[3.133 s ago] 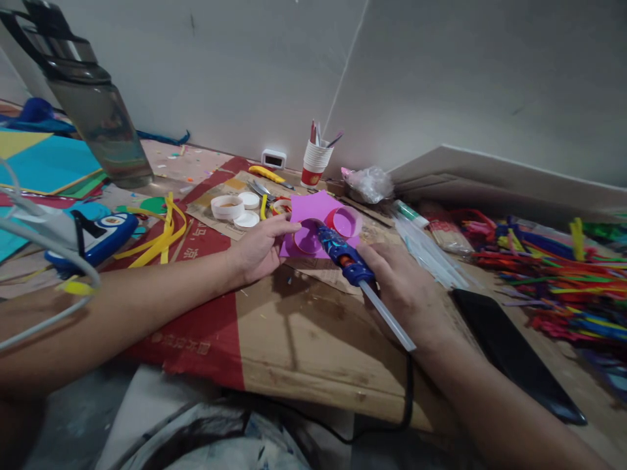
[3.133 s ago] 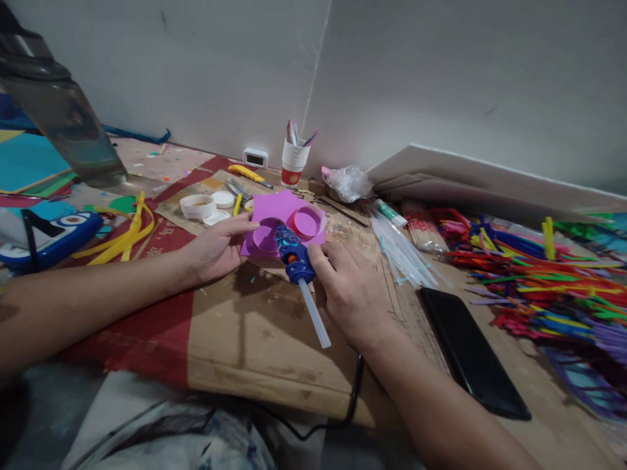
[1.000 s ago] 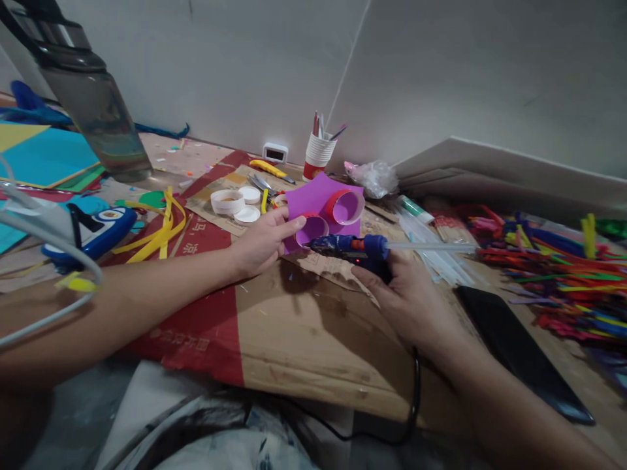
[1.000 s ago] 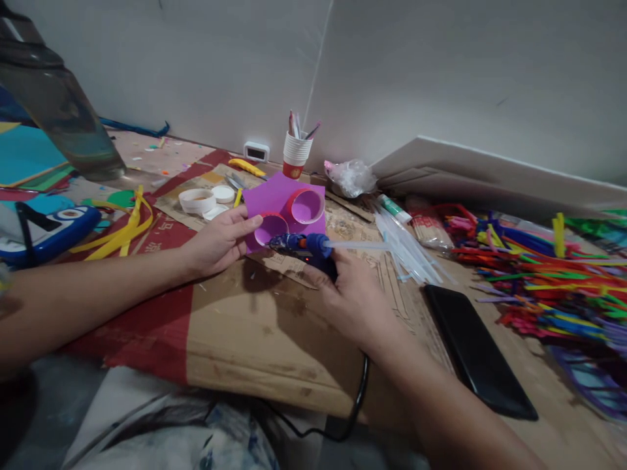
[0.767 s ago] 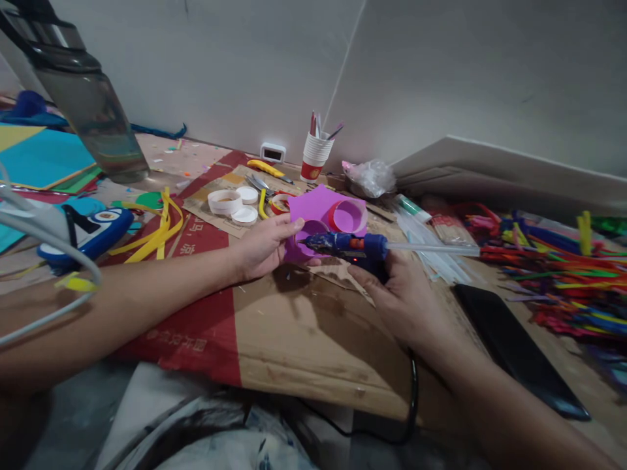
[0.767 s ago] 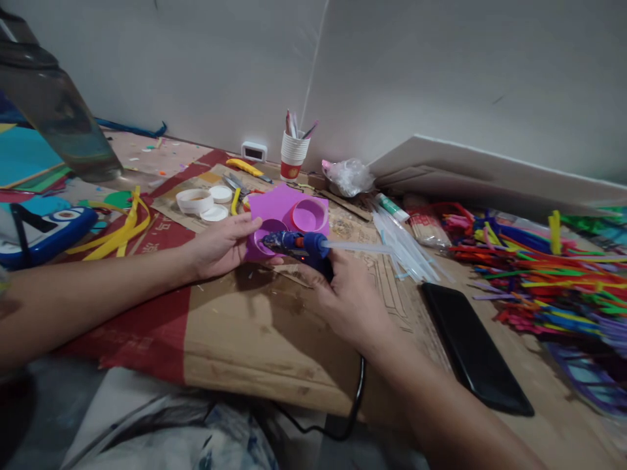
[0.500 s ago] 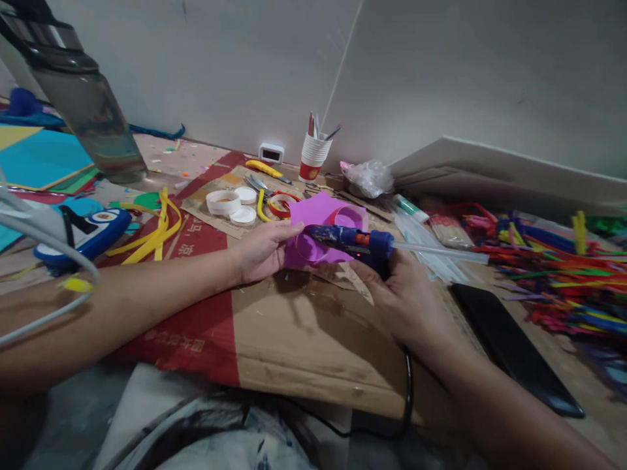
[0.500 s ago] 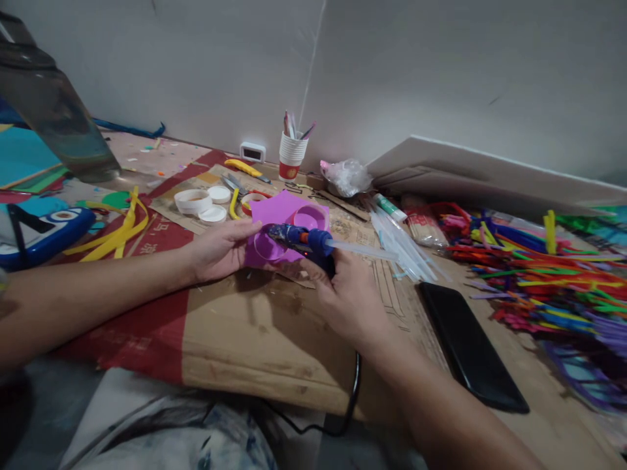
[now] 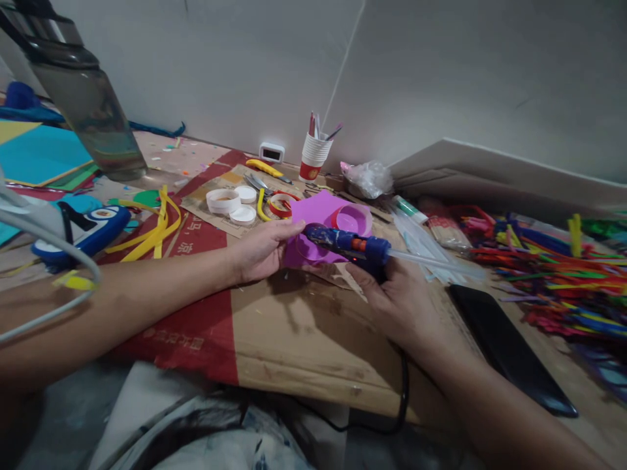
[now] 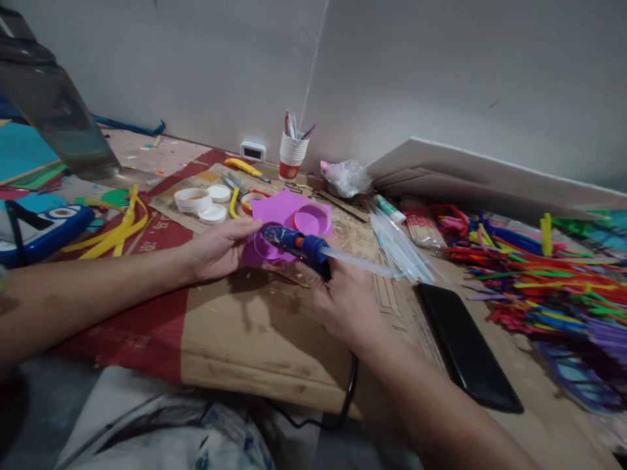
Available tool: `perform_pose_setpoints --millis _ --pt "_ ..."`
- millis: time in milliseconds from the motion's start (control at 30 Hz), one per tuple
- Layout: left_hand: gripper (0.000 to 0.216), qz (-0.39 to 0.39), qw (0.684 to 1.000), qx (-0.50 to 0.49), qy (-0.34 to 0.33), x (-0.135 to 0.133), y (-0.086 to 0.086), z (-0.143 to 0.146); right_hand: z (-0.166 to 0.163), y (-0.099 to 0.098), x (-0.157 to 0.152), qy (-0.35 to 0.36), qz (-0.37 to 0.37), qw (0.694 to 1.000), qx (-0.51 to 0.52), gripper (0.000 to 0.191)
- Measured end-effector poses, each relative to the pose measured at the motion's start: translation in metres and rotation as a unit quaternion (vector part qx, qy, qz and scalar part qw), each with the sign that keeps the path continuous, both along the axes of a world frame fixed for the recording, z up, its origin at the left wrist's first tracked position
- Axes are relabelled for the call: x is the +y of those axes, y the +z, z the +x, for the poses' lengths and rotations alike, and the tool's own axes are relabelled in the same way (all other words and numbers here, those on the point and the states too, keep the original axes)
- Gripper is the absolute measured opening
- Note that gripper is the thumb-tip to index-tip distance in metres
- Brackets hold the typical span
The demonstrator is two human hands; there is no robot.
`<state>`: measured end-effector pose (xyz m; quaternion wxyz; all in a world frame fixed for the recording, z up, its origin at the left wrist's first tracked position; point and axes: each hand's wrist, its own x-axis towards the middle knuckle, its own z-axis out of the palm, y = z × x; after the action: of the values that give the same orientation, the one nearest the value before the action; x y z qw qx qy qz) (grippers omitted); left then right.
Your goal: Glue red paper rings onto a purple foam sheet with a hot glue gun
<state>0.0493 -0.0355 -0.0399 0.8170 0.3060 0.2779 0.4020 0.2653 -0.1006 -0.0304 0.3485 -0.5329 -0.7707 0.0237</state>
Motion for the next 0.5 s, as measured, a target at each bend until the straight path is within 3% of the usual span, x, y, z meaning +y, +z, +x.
perform_pose_setpoints --millis 200,500 --pt "0.022 0.02 1.0 -0.017 -0.006 0.0038 0.0002 -0.0036 0.0009 0.0016 0.0001 0.046 -0.051 0.997 0.025 0.024" --pt "0.023 0.008 1.0 0.005 -0.015 0.0026 -0.0022 -0.0027 0.0012 -0.0036 -0.0008 -0.002 -0.015 1.0 -0.006 0.025"
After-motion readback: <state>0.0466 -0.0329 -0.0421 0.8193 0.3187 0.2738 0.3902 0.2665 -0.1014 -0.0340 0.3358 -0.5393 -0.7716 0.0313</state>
